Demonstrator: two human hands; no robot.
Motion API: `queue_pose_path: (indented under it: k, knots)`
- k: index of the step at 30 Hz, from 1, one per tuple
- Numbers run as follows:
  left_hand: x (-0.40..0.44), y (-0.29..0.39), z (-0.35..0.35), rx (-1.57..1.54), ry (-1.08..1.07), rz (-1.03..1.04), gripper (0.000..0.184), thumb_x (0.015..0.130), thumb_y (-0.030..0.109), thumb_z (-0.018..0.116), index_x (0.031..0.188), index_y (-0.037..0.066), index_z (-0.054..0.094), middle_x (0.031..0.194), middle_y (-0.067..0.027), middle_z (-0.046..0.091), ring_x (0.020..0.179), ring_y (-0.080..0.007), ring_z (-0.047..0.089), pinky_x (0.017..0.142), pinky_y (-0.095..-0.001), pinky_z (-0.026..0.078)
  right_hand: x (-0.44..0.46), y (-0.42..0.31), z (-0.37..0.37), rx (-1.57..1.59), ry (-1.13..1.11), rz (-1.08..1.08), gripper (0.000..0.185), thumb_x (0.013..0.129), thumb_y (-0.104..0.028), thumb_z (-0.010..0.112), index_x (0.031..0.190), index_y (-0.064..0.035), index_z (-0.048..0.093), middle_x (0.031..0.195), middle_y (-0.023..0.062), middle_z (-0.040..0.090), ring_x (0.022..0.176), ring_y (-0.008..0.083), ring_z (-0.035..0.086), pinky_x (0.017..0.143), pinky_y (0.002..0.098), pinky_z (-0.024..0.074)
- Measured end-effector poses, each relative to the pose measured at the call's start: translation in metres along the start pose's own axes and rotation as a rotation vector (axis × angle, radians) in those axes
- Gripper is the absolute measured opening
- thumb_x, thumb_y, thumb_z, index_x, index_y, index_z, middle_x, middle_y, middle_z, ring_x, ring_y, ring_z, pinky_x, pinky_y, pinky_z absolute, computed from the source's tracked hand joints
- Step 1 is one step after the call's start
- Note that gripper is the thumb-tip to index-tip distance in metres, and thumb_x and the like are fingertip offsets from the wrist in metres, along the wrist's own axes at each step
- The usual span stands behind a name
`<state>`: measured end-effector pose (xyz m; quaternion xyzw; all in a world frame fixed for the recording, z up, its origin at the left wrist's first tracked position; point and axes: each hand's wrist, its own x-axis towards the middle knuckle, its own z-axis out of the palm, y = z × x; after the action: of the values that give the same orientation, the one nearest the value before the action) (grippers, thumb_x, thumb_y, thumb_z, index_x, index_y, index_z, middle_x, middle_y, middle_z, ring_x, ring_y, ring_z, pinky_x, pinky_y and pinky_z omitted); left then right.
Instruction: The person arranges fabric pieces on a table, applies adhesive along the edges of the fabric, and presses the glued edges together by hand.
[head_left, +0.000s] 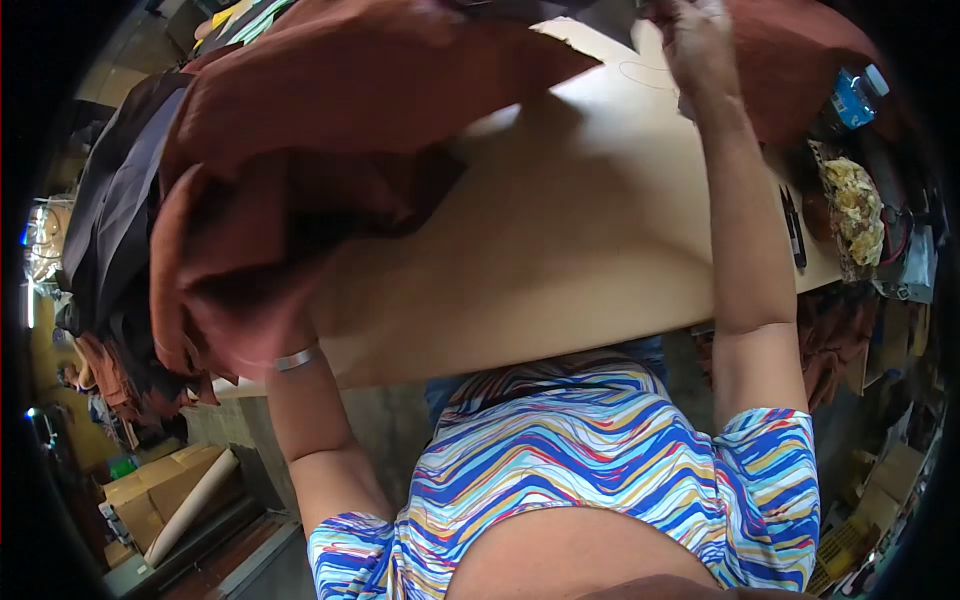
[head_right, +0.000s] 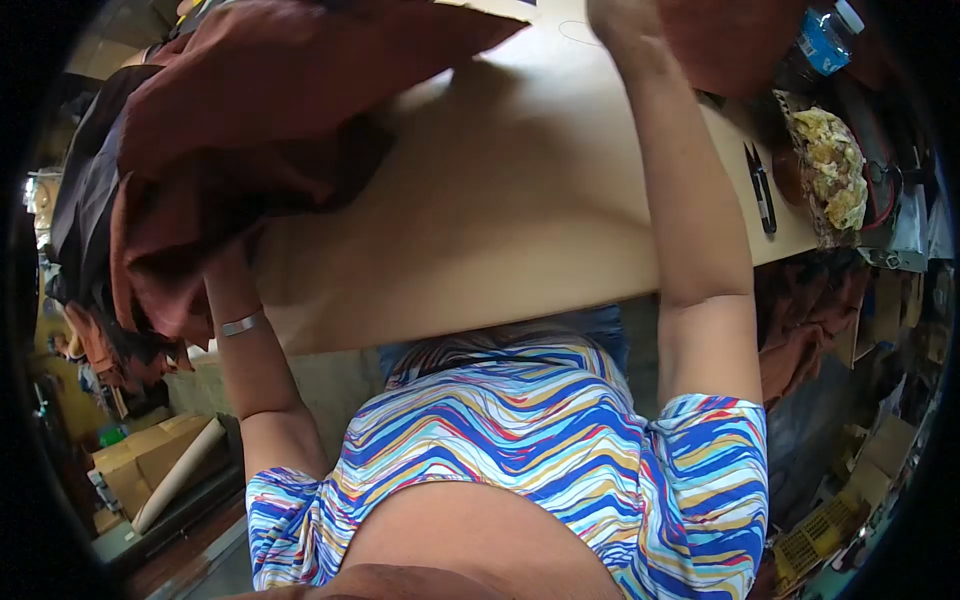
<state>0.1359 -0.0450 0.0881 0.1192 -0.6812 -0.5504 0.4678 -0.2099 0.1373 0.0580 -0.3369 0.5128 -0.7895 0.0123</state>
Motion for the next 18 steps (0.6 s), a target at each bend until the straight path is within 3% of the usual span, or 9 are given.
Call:
queue_pose_path:
  k: [4, 5, 7, 9, 11, 12, 15, 17, 18]
  knots:
    - [0.025, -0.042, -0.027, 0.477, -0.010, -0.049, 0.015, 0.092, 0.016, 0.046, 0.101, 0.007, 0.052, 0.096, 0.0001, 0.054, 0.088, -0.0141, 0.051, 0.076, -0.0292, 0.042, -0.014, -0.026, 0.013, -0.144, 0.027, 0.151, 0.042, 0.085, -0.005, 0.051, 0.125, -0.0063, 0.039, 0.086, 0.0009, 0.053, 0.073, 0.0106, 0.051, 0.067, 0.0213, 0.0439]
    - [0.025, -0.051, -0.031, 0.562, -0.041, -0.059, 0.015, 0.092, 0.016, 0.046, 0.102, 0.007, 0.052, 0.097, -0.0002, 0.054, 0.088, -0.0145, 0.051, 0.077, -0.0297, 0.042, -0.024, -0.019, 0.012, -0.106, -0.104, 0.235, 0.051, 0.080, -0.005, 0.056, 0.128, -0.0089, 0.037, 0.089, 0.0023, 0.053, 0.078, 0.0102, 0.051, 0.068, 0.0210, 0.0442]
    - [0.027, -0.063, -0.036, 0.688, -0.101, -0.061, 0.016, 0.091, 0.016, 0.046, 0.103, 0.007, 0.052, 0.099, -0.0010, 0.054, 0.090, -0.0153, 0.050, 0.078, -0.0308, 0.041, -0.056, -0.007, 0.012, 0.067, -0.272, 0.442, 0.046, 0.082, -0.022, 0.063, 0.122, -0.0071, 0.046, 0.115, 0.0080, 0.054, 0.100, 0.0179, 0.055, 0.091, 0.0363, 0.0390]
    - [0.027, -0.069, -0.037, 0.779, -0.152, -0.055, 0.017, 0.091, 0.016, 0.046, 0.104, 0.007, 0.051, 0.100, -0.0018, 0.053, 0.092, -0.0161, 0.049, 0.079, -0.0319, 0.040, -0.080, -0.019, 0.031, -0.131, -0.410, 0.534, 0.061, 0.080, -0.027, 0.065, 0.131, -0.0070, 0.038, 0.120, 0.0079, 0.051, 0.107, 0.0197, 0.052, 0.094, 0.0398, 0.0375]
    - [0.028, -0.074, -0.038, 0.843, -0.195, -0.046, 0.018, 0.091, 0.016, 0.045, 0.106, 0.007, 0.050, 0.102, -0.0026, 0.052, 0.094, -0.0169, 0.049, 0.080, -0.0330, 0.040, -0.108, -0.014, 0.044, -0.425, -0.674, 0.490, 0.076, 0.078, -0.025, 0.066, 0.139, -0.0075, 0.025, 0.126, 0.0086, 0.047, 0.114, 0.0229, 0.047, 0.099, 0.0419, 0.0331]
    - [0.028, -0.076, -0.039, 0.871, -0.211, -0.037, 0.019, 0.090, 0.016, 0.045, 0.106, 0.007, 0.050, 0.103, -0.0029, 0.052, 0.094, -0.0173, 0.048, 0.081, -0.0335, 0.039, -0.121, -0.025, 0.050, -0.329, -0.708, 0.486, 0.080, 0.075, -0.023, 0.067, 0.141, -0.0081, 0.023, 0.126, 0.0096, 0.047, 0.117, 0.0244, 0.045, 0.102, 0.0418, 0.0297]
    - [0.031, -0.078, -0.040, 0.926, -0.250, -0.020, 0.021, 0.090, 0.015, 0.045, 0.108, 0.006, 0.049, 0.105, -0.0041, 0.051, 0.097, -0.0186, 0.047, 0.082, -0.0352, 0.038, -0.132, -0.010, 0.059, -0.965, -0.724, -0.205, 0.060, 0.075, -0.010, 0.061, 0.131, -0.0035, 0.039, 0.113, 0.0135, 0.056, 0.107, 0.0247, 0.051, 0.092, 0.0340, 0.0397]
    - [0.033, -0.074, -0.043, 0.951, -0.267, -0.002, 0.023, 0.089, 0.015, 0.045, 0.110, 0.006, 0.049, 0.107, -0.0049, 0.051, 0.099, -0.0194, 0.046, 0.083, -0.0363, 0.038, -0.101, -0.004, 0.050, -0.768, -0.658, 0.230, 0.044, 0.077, -0.005, 0.055, 0.120, -0.0031, 0.047, 0.103, 0.0111, 0.061, 0.093, 0.0208, 0.058, 0.079, 0.0305, 0.0455]
    - [0.034, -0.072, -0.044, 0.960, -0.277, 0.004, 0.023, 0.089, 0.015, 0.045, 0.110, 0.006, 0.049, 0.108, -0.0053, 0.051, 0.100, -0.0198, 0.046, 0.084, -0.0368, 0.037, -0.082, -0.018, 0.044, -0.504, -0.573, 0.392, 0.031, 0.078, -0.007, 0.052, 0.109, -0.0026, 0.051, 0.097, 0.0078, 0.063, 0.079, 0.0164, 0.059, 0.070, 0.0281, 0.0476]
